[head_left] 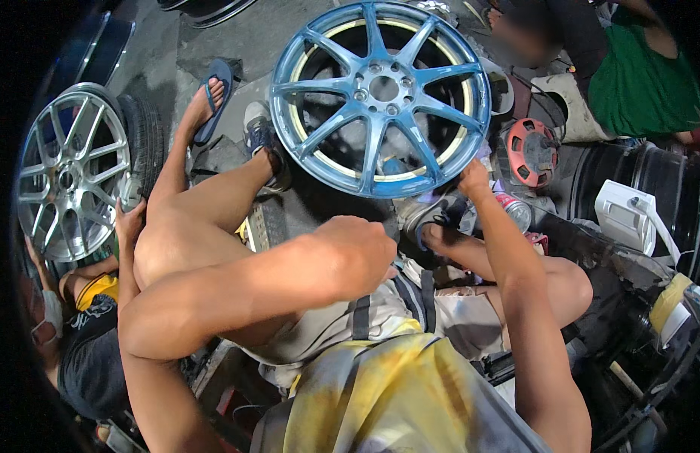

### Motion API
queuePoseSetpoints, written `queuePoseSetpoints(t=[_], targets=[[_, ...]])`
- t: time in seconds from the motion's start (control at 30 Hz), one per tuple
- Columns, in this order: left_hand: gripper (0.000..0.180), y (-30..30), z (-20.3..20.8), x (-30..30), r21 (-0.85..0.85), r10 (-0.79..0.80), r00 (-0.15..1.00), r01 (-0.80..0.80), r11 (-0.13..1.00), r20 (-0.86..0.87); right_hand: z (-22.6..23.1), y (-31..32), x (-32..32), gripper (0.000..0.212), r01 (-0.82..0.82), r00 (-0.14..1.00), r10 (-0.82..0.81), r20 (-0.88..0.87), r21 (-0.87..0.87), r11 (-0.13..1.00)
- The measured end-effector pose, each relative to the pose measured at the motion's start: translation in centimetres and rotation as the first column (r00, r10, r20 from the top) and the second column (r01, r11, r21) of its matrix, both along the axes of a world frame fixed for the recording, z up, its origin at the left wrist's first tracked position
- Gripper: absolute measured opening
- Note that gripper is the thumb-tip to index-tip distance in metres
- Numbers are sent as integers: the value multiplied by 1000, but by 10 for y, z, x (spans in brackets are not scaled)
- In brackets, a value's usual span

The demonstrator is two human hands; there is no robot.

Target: The person sits on the floor and scrubs a blue car rim with a purple sponge. They wipe the spokes and the outer edge of the rim repeatedly. Other rims and tires are visible in the background.

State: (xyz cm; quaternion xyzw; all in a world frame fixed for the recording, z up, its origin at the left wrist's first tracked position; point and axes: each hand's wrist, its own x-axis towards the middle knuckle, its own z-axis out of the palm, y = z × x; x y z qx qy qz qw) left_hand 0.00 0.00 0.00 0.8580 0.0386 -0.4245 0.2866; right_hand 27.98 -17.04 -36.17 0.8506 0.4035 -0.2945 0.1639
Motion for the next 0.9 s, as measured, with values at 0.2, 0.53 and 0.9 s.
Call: queuePoseSetpoints(t=[0.2, 0.53, 0.9], targets=[[25, 1, -5, 11, 396, -314, 907, 188, 899, 282, -24, -45, 31, 31, -39, 993, -13, 115, 441, 897], [15, -4, 5, 11, 216, -250, 823, 158, 963, 510, 216, -24, 45, 11, 671, 580, -279, -766, 254, 696], [33, -20, -11, 8, -298, 476, 743, -374, 878, 471, 320, -3, -96, 13, 663, 432, -146, -890, 204, 721]])
